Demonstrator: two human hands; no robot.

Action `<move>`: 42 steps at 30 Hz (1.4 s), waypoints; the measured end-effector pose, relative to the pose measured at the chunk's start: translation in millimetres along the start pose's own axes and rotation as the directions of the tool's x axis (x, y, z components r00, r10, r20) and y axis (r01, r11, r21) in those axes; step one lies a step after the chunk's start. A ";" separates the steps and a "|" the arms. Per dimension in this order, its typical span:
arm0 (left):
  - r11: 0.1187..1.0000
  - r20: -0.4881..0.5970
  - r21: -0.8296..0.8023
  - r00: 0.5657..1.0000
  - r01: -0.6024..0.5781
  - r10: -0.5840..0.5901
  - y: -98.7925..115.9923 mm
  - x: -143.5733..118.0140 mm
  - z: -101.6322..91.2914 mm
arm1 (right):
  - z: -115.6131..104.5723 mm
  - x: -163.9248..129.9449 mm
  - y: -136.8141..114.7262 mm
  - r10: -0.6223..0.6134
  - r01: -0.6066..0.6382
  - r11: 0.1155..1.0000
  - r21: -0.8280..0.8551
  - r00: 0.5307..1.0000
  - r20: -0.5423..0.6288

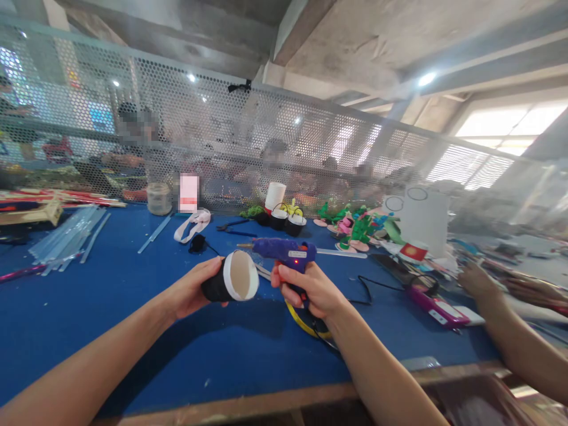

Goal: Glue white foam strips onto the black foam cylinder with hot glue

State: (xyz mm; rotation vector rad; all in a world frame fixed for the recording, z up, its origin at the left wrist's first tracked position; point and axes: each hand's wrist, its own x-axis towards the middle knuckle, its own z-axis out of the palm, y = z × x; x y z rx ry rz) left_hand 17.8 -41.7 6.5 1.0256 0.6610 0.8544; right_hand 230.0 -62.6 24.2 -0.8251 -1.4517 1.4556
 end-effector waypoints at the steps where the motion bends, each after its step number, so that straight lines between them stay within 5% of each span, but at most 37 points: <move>1: 0.999 -0.003 -0.022 0.999 0.038 -0.038 -0.7 0.1 0.7 | -0.1 0.3 -0.6 -0.012 0.012 1.000 0.012 1.000 -0.020; 7: 0.978 0.011 -0.036 0.978 0.206 -0.206 0.9 1.1 3.5 | 2.0 4.8 0.8 -0.026 0.026 1.000 -0.001 0.989 -0.143; 13: 0.968 -0.057 -0.121 0.972 0.218 -0.226 2.0 2.4 4.8 | -10.6 19.2 9.6 0.007 0.003 1.000 0.025 0.923 -0.385; 17: 0.959 -0.089 -0.139 0.961 0.249 -0.262 1.5 3.1 5.8 | -25.5 31.6 16.1 0.054 -0.051 0.999 0.020 0.892 -0.448; 27: 0.999 -0.064 -0.050 0.998 -0.009 0.006 0.0 5.3 -10.9 | -83.9 76.8 5.1 0.023 -0.254 0.918 -0.305 0.800 -0.599; 33: 0.963 -0.025 0.260 0.996 -0.076 0.085 1.0 6.0 -9.1 | -118.3 90.9 5.3 -0.060 -0.420 0.742 -0.523 0.735 -0.675; 37: 0.862 0.017 0.497 0.994 -0.100 0.106 -0.7 9.0 -8.6 | -107.8 86.9 26.9 -0.006 -0.541 0.568 -0.621 0.751 -0.660; 42: 0.781 0.073 0.604 0.987 -0.159 0.145 -4.5 12.6 -11.9 | -90.6 81.9 36.0 0.000 -0.614 0.350 -0.707 0.755 -0.655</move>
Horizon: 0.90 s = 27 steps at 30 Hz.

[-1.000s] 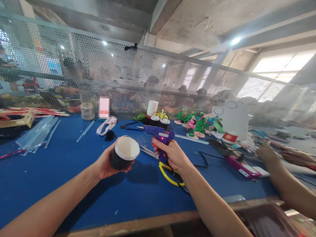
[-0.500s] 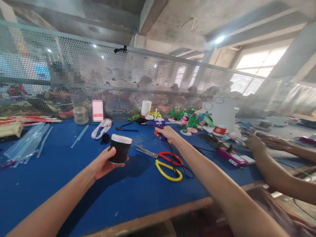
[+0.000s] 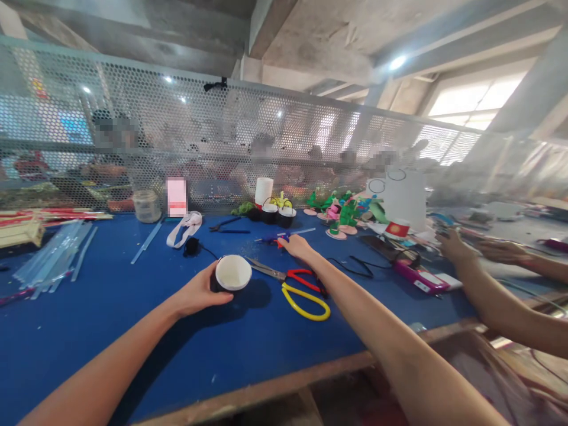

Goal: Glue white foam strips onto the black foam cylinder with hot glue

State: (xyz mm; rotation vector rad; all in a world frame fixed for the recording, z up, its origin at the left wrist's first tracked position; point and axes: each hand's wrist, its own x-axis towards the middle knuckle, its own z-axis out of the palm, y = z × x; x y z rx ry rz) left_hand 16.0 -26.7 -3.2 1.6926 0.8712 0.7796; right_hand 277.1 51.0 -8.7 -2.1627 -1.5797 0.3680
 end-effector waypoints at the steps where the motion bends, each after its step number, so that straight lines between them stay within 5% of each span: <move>1: 1.000 -0.002 0.017 1.000 -0.008 0.008 -1.1 0.7 -0.4 | -1.7 -3.4 -2.4 -0.007 0.006 0.999 -0.038 1.000 -0.022; 6: 0.996 0.020 0.089 1.000 0.013 -0.014 -6.0 5.9 -3.5 | -13.2 -35.0 -27.9 -0.222 0.216 0.971 -0.102 0.974 -0.053; 8: 0.993 0.016 0.119 1.000 0.024 -0.026 -7.8 7.8 -4.6 | -11.8 -51.9 -41.8 -0.485 0.481 0.874 0.060 0.871 0.075; 11: 0.989 0.025 0.147 1.000 0.005 -0.009 -10.0 8.9 -6.3 | -1.5 -72.8 -56.8 -0.635 0.585 0.751 0.306 0.767 0.090; 14: 0.984 0.037 0.176 0.999 -0.016 0.009 -10.1 7.8 -8.1 | 9.5 -84.0 -60.1 -0.600 0.552 0.754 0.357 0.799 0.032; 18: 0.960 -0.094 0.279 0.994 -0.035 0.063 -5.6 6.4 -6.8 | 13.0 -90.2 -55.6 -0.496 0.472 0.806 0.358 0.868 -0.027; 22: 0.934 -0.191 0.352 0.971 -0.068 0.142 -1.5 6.3 -1.2 | 9.8 -95.8 -55.1 -0.466 0.437 0.810 0.391 0.884 -0.023; 27: 0.927 -0.151 0.365 0.977 -0.087 0.151 -3.7 7.1 1.3 | 9.5 -99.9 -57.0 -0.450 0.376 0.799 0.470 0.892 0.050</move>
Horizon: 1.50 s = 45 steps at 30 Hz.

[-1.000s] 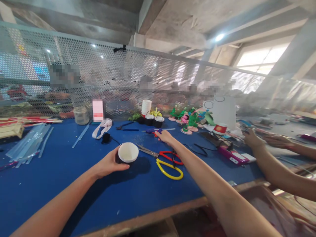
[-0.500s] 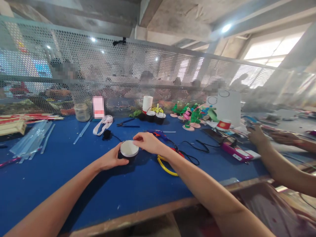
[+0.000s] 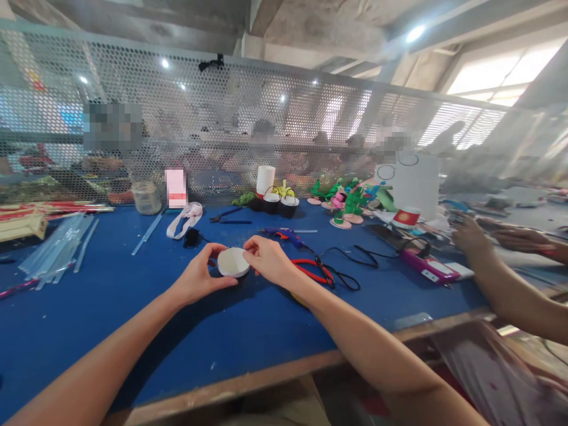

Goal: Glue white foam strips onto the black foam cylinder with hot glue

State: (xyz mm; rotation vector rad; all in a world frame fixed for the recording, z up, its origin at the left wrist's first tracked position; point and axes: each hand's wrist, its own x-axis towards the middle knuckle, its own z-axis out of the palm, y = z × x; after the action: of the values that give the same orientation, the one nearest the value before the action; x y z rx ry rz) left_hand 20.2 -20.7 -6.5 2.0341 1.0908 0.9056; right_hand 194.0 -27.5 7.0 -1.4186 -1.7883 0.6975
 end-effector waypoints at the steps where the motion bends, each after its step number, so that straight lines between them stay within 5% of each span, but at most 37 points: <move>1: 1.000 0.008 -0.002 1.000 -0.006 0.006 -1.0 0.3 0.1 | 0.4 -0.1 0.2 0.002 -0.002 1.000 0.013 1.000 0.004; 11: 0.985 0.040 0.154 0.996 -0.080 0.075 0.5 0.3 -2.7 | 0.8 1.1 3.3 -0.019 0.018 0.997 0.078 1.000 0.011; 18: 0.979 0.012 0.200 0.999 0.037 -0.041 -7.0 4.0 -4.6 | 0.3 2.1 3.0 -0.004 0.003 0.997 0.071 1.000 0.014; 22: 0.833 0.143 0.550 0.977 0.052 -0.156 -6.8 19.2 -26.5 | -5.3 -1.3 2.2 -0.089 0.084 0.985 -0.153 0.996 -0.026; 25: 0.715 0.141 0.698 0.969 0.049 -0.204 -12.8 44.1 -52.6 | -15.9 -13.1 -4.4 -0.166 0.153 0.928 -0.339 0.986 -0.012; 27: 0.503 0.001 0.857 0.976 0.112 -0.218 -21.7 64.5 -70.4 | -24.2 -24.4 -8.8 -0.205 0.196 0.903 -0.382 0.979 0.018; 30: 0.375 -0.186 0.887 0.952 0.269 -0.244 -40.1 92.3 -92.1 | -32.3 -40.3 -6.5 -0.304 0.268 0.901 -0.341 0.951 -0.055; 33: 0.326 -0.251 0.889 0.938 0.321 -0.240 -58.3 113.1 -102.1 | -30.4 -48.9 7.6 -0.398 0.338 0.905 -0.259 0.888 -0.229; 36: 0.324 -0.187 0.914 0.963 0.243 -0.195 -70.2 133.5 -97.9 | -22.3 -49.5 20.8 -0.406 0.358 0.912 -0.199 0.853 -0.329; 41: 0.334 0.022 0.942 0.990 0.026 -0.140 -80.3 172.3 -76.6 | -15.2 -46.1 22.0 -0.403 0.373 0.915 -0.155 0.864 -0.302; 45: 0.280 -0.001 0.958 0.982 0.054 -0.187 -88.4 190.5 -69.5 | -15.3 -48.1 19.3 -0.388 0.363 0.922 -0.138 0.879 -0.277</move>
State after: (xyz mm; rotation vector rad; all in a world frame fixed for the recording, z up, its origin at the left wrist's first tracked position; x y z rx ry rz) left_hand 6.0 199.3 12.4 2.7940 2.0175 -0.1389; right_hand 223.1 -69.9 -9.6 -1.1072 -1.7887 0.1936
